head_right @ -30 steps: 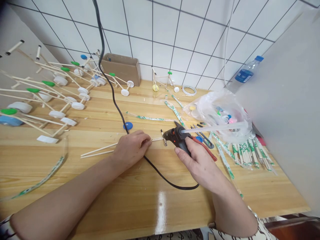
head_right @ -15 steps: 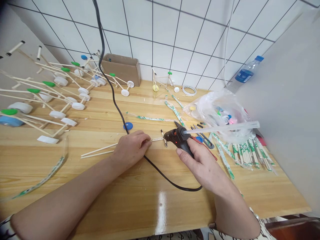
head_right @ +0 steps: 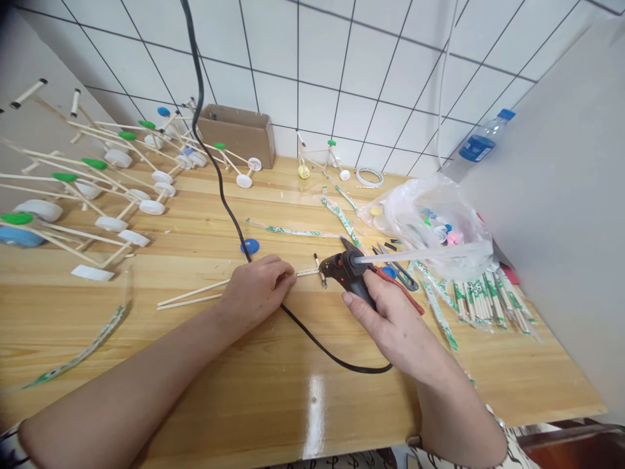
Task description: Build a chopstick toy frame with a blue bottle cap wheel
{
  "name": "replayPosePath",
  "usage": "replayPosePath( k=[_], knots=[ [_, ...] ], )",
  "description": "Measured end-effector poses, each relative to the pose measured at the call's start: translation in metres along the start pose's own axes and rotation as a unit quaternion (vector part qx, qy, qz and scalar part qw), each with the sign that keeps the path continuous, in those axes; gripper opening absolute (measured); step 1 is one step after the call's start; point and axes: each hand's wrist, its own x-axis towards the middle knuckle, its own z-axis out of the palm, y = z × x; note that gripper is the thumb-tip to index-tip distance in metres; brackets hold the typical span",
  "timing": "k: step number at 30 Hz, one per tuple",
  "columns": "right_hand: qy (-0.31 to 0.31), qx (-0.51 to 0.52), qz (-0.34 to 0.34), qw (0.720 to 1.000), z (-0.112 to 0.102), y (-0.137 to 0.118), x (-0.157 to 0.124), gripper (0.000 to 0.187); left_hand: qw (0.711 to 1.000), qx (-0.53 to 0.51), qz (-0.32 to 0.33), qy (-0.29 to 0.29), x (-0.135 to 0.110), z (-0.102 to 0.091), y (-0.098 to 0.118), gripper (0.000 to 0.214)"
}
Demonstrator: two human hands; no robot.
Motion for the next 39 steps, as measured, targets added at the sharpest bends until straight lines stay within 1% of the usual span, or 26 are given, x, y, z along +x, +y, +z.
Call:
replayPosePath(
  k=[5, 13, 27, 33, 39],
  knots=[
    [0.003, 0.005, -0.017, 1.000, 0.0005, -0.0003, 0.0004, 0.025, 1.000, 0.003, -0.004, 0.000, 0.0007, 0.0010, -0.0002, 0.026],
    [0.004, -0.002, -0.015, 1.000, 0.0004, -0.0011, -0.0005, 0.027, 1.000, -0.001, -0.003, -0.004, 0.0009, 0.0019, -0.0011, 0.026],
    [0.008, -0.018, 0.020, 1.000, -0.0038, -0.0041, -0.0008, 0.034, 1.000, 0.005, -0.005, 0.000, -0.0001, 0.0006, 0.0000, 0.026],
    [-0.005, -0.019, 0.034, 0.999, -0.0043, -0.0044, -0.0019, 0.036, 1.000, 0.006, -0.005, -0.002, 0.0008, 0.0008, -0.0001, 0.025],
    [0.003, -0.048, 0.020, 0.999, -0.0034, -0.0023, -0.0018, 0.036, 1.000, 0.003, -0.001, -0.001, 0.0006, 0.0012, -0.0001, 0.025]
  ],
)
